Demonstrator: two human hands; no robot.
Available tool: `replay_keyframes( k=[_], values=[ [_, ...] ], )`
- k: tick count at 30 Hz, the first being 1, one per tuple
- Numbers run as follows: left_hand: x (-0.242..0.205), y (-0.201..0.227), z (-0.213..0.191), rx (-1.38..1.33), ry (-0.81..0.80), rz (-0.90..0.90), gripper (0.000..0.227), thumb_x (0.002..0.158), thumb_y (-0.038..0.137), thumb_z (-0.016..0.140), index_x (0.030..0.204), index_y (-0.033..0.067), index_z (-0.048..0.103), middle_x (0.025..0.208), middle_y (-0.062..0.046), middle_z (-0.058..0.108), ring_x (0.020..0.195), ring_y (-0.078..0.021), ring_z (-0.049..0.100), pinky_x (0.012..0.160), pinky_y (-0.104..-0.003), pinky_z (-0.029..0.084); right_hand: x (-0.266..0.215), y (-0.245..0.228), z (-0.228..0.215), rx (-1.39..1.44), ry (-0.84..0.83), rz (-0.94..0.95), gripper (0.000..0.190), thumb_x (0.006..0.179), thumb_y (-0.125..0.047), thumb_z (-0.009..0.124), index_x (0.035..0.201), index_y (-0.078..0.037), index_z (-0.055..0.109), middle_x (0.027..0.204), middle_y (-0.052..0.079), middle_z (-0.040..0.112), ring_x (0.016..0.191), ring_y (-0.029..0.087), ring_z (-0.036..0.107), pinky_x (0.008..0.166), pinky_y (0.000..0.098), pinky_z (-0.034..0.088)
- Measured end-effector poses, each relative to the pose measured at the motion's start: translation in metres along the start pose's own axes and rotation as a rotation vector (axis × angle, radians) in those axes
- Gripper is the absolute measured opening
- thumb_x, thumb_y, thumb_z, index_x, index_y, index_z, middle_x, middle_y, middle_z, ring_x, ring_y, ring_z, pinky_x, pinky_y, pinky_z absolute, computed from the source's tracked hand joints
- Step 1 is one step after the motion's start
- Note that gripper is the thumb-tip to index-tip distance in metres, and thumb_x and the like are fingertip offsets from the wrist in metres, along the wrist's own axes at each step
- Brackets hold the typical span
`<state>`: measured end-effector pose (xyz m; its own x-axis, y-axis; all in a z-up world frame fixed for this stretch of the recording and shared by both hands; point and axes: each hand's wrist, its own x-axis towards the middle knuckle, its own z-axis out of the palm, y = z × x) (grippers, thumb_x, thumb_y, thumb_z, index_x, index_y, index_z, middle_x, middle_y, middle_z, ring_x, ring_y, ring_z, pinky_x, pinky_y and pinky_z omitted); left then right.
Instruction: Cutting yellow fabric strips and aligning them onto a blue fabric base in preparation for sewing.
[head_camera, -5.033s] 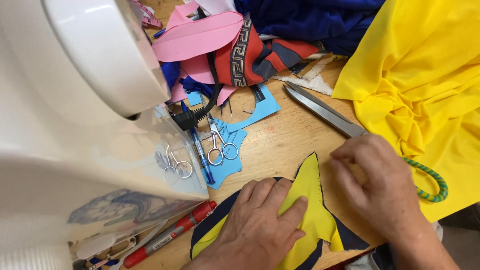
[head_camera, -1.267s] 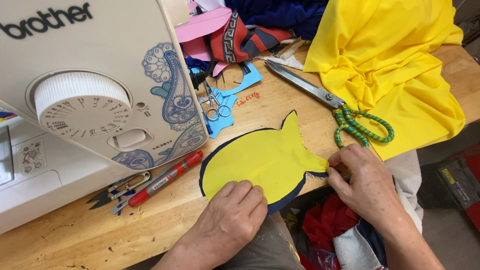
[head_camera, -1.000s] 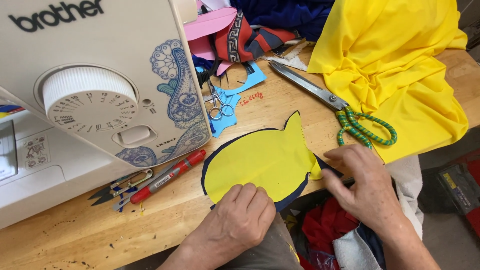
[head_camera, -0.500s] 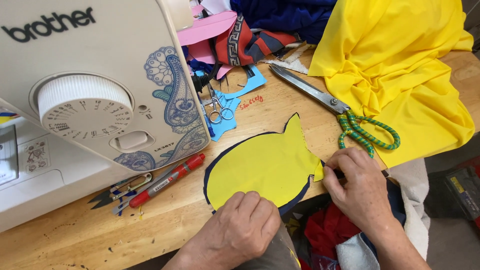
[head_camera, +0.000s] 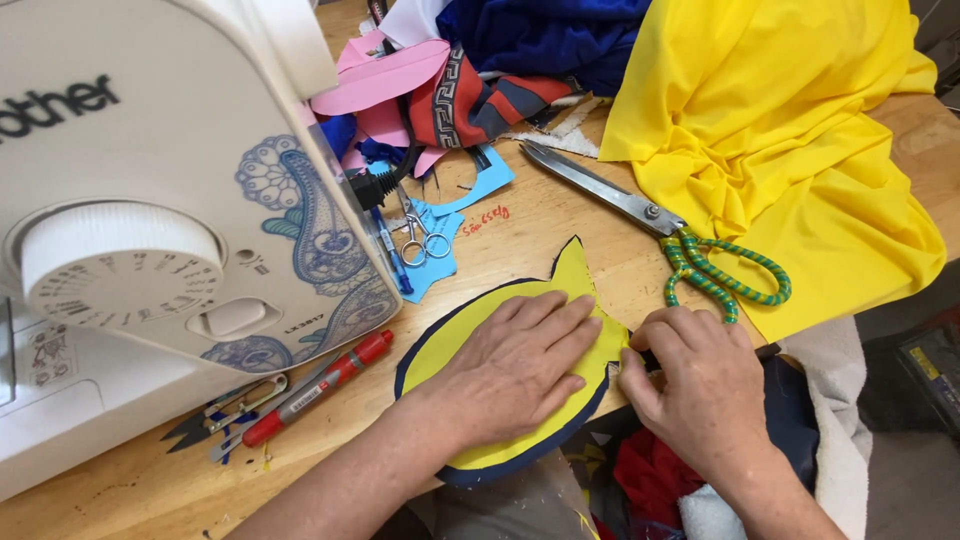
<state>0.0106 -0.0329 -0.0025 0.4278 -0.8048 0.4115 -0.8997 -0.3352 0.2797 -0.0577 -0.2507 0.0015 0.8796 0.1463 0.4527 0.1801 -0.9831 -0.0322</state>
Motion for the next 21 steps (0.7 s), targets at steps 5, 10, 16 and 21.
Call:
replay_keyframes(
  k=[5,10,16,21],
  values=[
    [-0.004,-0.001,-0.001,0.006,-0.092,-0.022,0.052,0.102,0.038,0.05,0.146,0.0096,0.055,0.156,-0.017,0.049,0.144,-0.0374,0.043,0.114,-0.051,0.034,-0.003,0.019,0.006,-0.024,-0.061,0.086,0.008,0.083,-0.019,0.068,0.081,-0.013,0.062,0.094,0.001,0.065,0.086,0.031,0.062,0.071,0.0456,0.047],
    [-0.003,-0.001,-0.001,-0.008,-0.102,-0.03,0.055,0.099,0.043,0.053,0.146,0.014,0.055,0.156,-0.02,0.048,0.142,-0.0395,0.044,0.114,-0.052,0.034,0.002,0.022,-0.002,0.015,-0.09,0.132,0.01,0.088,-0.02,0.068,0.087,-0.012,0.063,0.094,0.003,0.064,0.087,0.031,0.063,0.073,0.0454,0.05],
    [-0.004,-0.001,-0.003,-0.022,-0.024,-0.007,0.051,0.098,0.043,0.059,0.139,0.0135,0.058,0.149,-0.022,0.052,0.136,-0.0413,0.048,0.109,-0.053,0.038,-0.001,0.023,-0.005,0.198,-0.123,0.086,0.019,0.082,-0.03,0.075,0.086,-0.013,0.066,0.099,0.004,0.067,0.096,0.025,0.066,0.082,0.0387,0.051],
    [-0.004,-0.002,-0.008,-0.018,-0.044,0.004,0.048,0.098,0.043,0.058,0.133,0.0102,0.058,0.144,-0.025,0.052,0.132,-0.0424,0.047,0.107,-0.053,0.038,-0.009,0.037,-0.009,0.236,-0.187,0.237,0.009,0.086,-0.017,0.07,0.08,-0.011,0.068,0.1,0.0,0.067,0.1,0.018,0.068,0.076,0.0358,0.052]
  ],
)
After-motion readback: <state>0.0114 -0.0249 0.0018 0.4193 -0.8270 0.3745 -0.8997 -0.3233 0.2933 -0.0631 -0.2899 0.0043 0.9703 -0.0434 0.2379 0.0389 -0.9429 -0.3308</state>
